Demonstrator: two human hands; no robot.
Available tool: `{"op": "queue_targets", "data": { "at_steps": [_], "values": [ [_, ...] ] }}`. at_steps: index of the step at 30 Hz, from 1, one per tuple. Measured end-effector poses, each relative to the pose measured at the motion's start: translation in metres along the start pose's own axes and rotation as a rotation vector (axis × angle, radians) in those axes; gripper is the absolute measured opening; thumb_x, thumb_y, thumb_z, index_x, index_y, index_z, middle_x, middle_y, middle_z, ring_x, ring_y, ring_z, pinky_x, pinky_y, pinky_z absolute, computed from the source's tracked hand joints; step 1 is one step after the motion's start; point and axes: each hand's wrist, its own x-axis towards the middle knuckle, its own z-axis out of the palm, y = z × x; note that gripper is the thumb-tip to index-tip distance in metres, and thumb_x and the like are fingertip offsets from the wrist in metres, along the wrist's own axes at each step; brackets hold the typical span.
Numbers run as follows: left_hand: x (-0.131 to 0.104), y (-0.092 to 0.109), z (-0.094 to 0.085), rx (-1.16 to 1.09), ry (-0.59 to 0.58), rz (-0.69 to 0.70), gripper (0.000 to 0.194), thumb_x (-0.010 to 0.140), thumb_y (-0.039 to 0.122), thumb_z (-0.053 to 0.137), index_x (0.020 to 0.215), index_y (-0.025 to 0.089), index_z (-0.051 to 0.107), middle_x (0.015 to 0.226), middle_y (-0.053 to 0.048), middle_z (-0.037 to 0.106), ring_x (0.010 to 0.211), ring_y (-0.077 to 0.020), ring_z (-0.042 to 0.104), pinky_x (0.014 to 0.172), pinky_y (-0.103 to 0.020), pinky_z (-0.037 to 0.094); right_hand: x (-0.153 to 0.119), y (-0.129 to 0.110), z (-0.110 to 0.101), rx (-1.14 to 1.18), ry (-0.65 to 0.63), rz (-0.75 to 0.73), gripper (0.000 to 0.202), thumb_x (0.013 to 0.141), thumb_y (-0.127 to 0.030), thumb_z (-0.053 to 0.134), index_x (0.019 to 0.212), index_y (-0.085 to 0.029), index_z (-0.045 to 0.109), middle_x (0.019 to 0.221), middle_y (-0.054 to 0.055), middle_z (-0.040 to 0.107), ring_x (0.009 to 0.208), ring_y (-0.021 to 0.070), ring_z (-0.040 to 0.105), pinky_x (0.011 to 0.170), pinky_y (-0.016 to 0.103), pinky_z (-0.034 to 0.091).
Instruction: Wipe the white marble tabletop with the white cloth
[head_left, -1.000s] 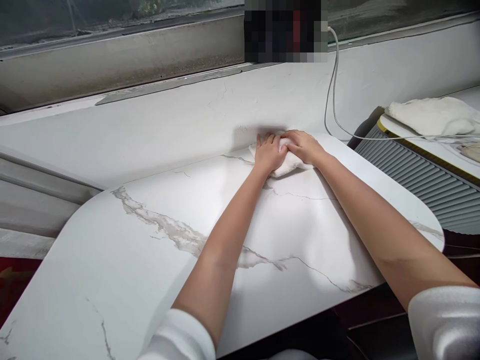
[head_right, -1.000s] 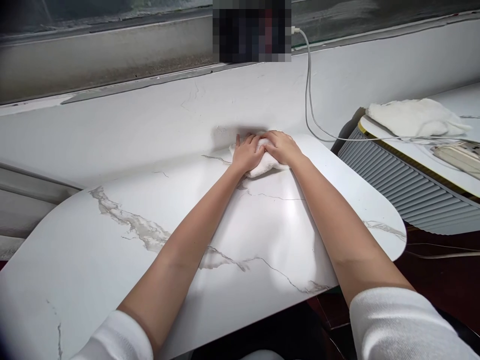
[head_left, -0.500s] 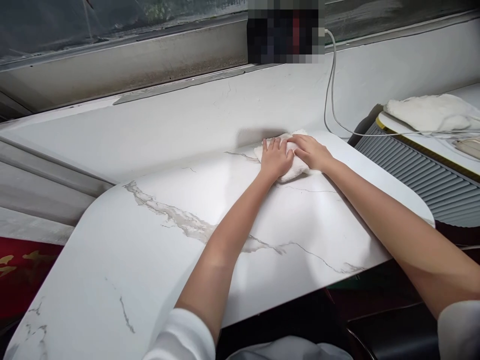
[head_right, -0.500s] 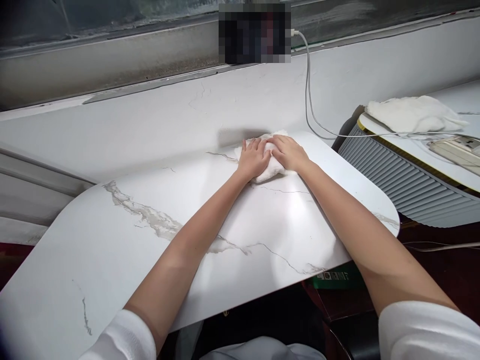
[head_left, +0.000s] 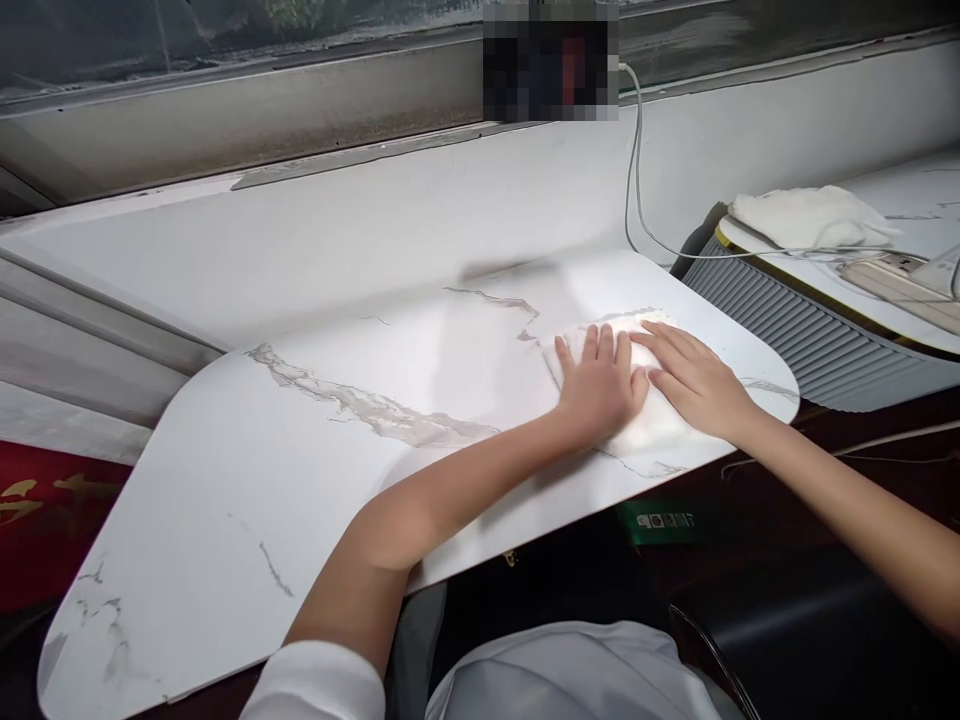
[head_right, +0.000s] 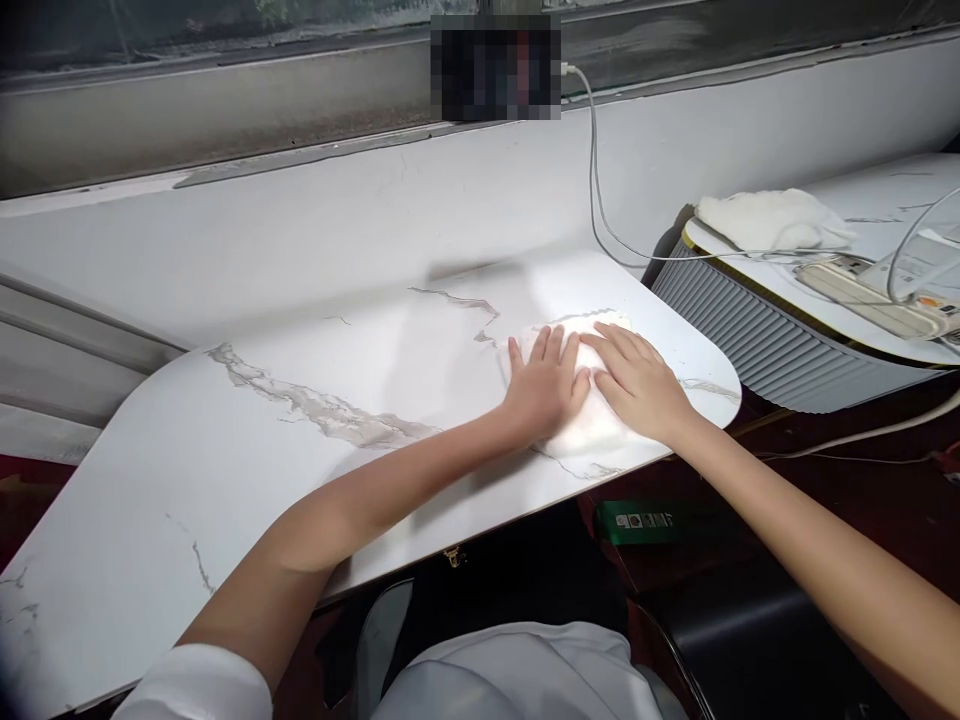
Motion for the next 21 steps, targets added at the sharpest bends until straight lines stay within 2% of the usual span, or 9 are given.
{"op": "queue_targets", "data": {
  "at_steps": [5, 10, 14, 18, 21],
  "values": [
    [-0.028, 0.032, 0.005, 0.003, 0.053, 0.072, 0.06, 0.103, 0.037, 0.022, 0.151, 0.004, 0.033, 0.161, -0.021, 0.031, 0.151, -0.0356, 0.023, 0.117, -0.069, 0.022, -0.047, 0.004, -0.014, 0.014, -0.019, 0.024, 0.053, 0.097, -0.037, 0.03, 0.149, -0.039, 0.038, 0.156, 0.002, 0.043, 0.146, 0.0288, 0.035, 0.117, 0.059, 0.034],
    [-0.032, 0.05, 0.009, -0.011, 0.038, 0.125, 0.06, 0.102, 0.04, 0.025, 0.151, 0.007, 0.036, 0.16, -0.02, 0.033, 0.151, -0.0347, 0.025, 0.118, -0.066, 0.025, -0.073, 0.01, -0.021, 0.012, -0.001, 0.075, 0.051, 0.098, -0.039, 0.027, 0.148, -0.048, 0.034, 0.155, -0.001, 0.042, 0.146, 0.0281, 0.036, 0.117, 0.057, 0.035],
    [-0.024, 0.054, 0.011, -0.011, 0.057, 0.133, 0.06, 0.102, 0.04, 0.024, 0.149, 0.007, 0.038, 0.159, -0.019, 0.036, 0.15, -0.0331, 0.026, 0.118, -0.066, 0.026, -0.069, 0.016, -0.024, 0.011, -0.003, 0.094, 0.049, 0.096, -0.037, 0.03, 0.144, -0.046, 0.038, 0.152, 0.003, 0.046, 0.145, 0.0297, 0.037, 0.117, 0.058, 0.034],
    [-0.008, 0.052, 0.013, -0.023, 0.072, 0.137, 0.058, 0.102, 0.04, 0.025, 0.147, 0.008, 0.04, 0.157, -0.018, 0.039, 0.149, -0.0326, 0.029, 0.118, -0.066, 0.026, -0.054, 0.026, -0.026, 0.002, -0.042, 0.138, 0.047, 0.094, -0.036, 0.032, 0.139, -0.038, 0.045, 0.154, 0.005, 0.044, 0.147, 0.0286, 0.034, 0.119, 0.055, 0.032],
    [0.008, 0.047, 0.014, -0.045, 0.077, 0.148, 0.055, 0.102, 0.04, 0.026, 0.145, 0.011, 0.043, 0.156, -0.017, 0.041, 0.148, -0.0311, 0.031, 0.119, -0.064, 0.024, -0.04, 0.035, -0.026, -0.021, -0.086, 0.19, 0.049, 0.093, -0.04, 0.031, 0.139, -0.033, 0.047, 0.157, 0.006, 0.041, 0.148, 0.0306, 0.032, 0.119, 0.058, 0.029]
  ]
}}
